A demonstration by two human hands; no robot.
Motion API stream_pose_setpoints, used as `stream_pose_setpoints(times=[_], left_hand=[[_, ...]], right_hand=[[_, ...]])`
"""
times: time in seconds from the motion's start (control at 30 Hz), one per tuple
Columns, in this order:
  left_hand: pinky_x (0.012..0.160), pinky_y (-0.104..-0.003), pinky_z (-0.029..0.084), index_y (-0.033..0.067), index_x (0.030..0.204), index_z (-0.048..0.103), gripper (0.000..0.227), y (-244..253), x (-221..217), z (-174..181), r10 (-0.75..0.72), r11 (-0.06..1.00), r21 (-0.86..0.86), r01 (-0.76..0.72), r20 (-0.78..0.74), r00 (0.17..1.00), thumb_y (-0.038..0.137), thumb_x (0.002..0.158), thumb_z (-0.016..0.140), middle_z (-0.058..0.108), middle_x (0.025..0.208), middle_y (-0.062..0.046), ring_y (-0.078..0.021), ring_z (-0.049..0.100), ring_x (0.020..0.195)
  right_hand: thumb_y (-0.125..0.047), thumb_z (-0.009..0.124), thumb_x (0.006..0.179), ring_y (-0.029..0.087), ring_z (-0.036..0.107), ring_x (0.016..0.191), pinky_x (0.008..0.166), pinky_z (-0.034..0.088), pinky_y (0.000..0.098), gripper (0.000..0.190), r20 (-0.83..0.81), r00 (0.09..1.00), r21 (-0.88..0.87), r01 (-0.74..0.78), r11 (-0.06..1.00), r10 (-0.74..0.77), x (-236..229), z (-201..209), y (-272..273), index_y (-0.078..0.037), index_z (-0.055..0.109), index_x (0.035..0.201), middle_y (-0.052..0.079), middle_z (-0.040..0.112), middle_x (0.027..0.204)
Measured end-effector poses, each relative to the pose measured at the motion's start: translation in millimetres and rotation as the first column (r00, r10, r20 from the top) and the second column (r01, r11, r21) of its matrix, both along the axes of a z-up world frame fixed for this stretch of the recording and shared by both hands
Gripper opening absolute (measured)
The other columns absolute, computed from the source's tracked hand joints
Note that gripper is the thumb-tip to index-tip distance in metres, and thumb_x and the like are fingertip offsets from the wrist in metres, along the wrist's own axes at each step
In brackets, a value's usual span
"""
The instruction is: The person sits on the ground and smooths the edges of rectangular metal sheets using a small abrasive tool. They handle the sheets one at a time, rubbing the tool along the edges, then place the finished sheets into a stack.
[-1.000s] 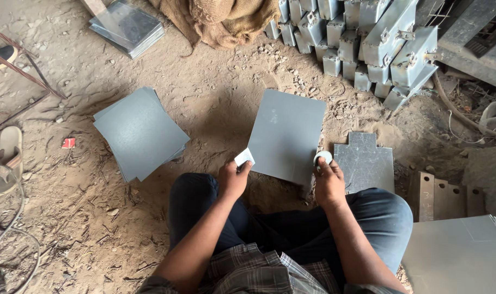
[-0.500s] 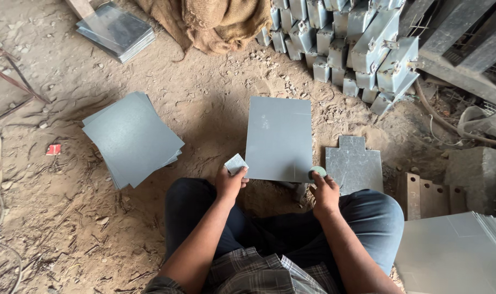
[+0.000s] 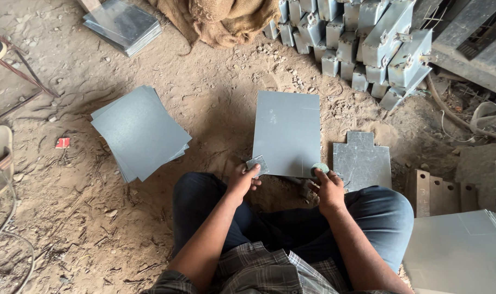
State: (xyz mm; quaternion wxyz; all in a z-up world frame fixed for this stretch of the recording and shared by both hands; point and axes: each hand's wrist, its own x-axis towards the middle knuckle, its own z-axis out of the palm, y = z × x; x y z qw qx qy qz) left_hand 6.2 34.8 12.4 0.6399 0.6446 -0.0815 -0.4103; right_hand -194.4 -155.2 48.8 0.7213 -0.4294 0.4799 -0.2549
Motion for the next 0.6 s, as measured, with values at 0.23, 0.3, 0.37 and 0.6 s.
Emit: stream_pose_setpoints(times=[0.23,0.3,0.37,0.6], left_hand=[[0.050,-0.024,0.054,0.0026,0.096,0.074,0.021,-2,8,2,0.172,0.978,0.099,-0.186,0.141,0.975,0.021,0.088,0.081,0.076,0.082,-0.006,-0.0107,0.072,0.066],[0.050,-0.023,0.055,0.0039,0.095,0.076,0.022,-6,10,11,0.127,0.970,0.169,-0.172,0.250,0.960,0.022,0.085,0.083,0.077,0.079,-0.004,-0.0090,0.071,0.063],[0.049,-0.022,0.055,0.0043,0.093,0.077,0.022,-10,10,21,0.068,0.960,0.239,-0.146,0.307,0.949,0.023,0.084,0.084,0.077,0.076,-0.004,-0.0082,0.070,0.060],[0.053,-0.022,0.055,0.0033,0.094,0.076,0.022,-6,-5,27,0.022,0.988,0.138,-0.067,0.304,0.952,0.024,0.087,0.082,0.075,0.074,-0.002,-0.0065,0.067,0.060]], right_hand=[[-0.018,0.066,0.097,0.018,0.065,0.095,0.079,0.057,0.0353,0.027,0.008,1.000,-0.012,-0.015,1.000,0.015,0,-1,-5,-0.003,0.064,0.119,0.006,0.068,0.110],[-0.018,0.066,0.097,0.018,0.066,0.097,0.081,0.058,0.0359,0.026,0.018,0.998,-0.038,-0.051,0.998,0.052,-1,-2,-7,-0.003,0.064,0.119,0.006,0.068,0.110],[-0.018,0.067,0.098,0.018,0.067,0.101,0.084,0.059,0.0364,0.026,0.018,0.993,-0.094,-0.111,0.989,0.113,-2,-2,-12,-0.001,0.064,0.118,0.007,0.070,0.110],[-0.017,0.065,0.098,0.017,0.066,0.107,0.088,0.056,0.0357,0.030,0.002,0.984,-0.157,-0.174,0.972,0.177,-2,3,-13,-0.005,0.065,0.125,0.005,0.071,0.114]])
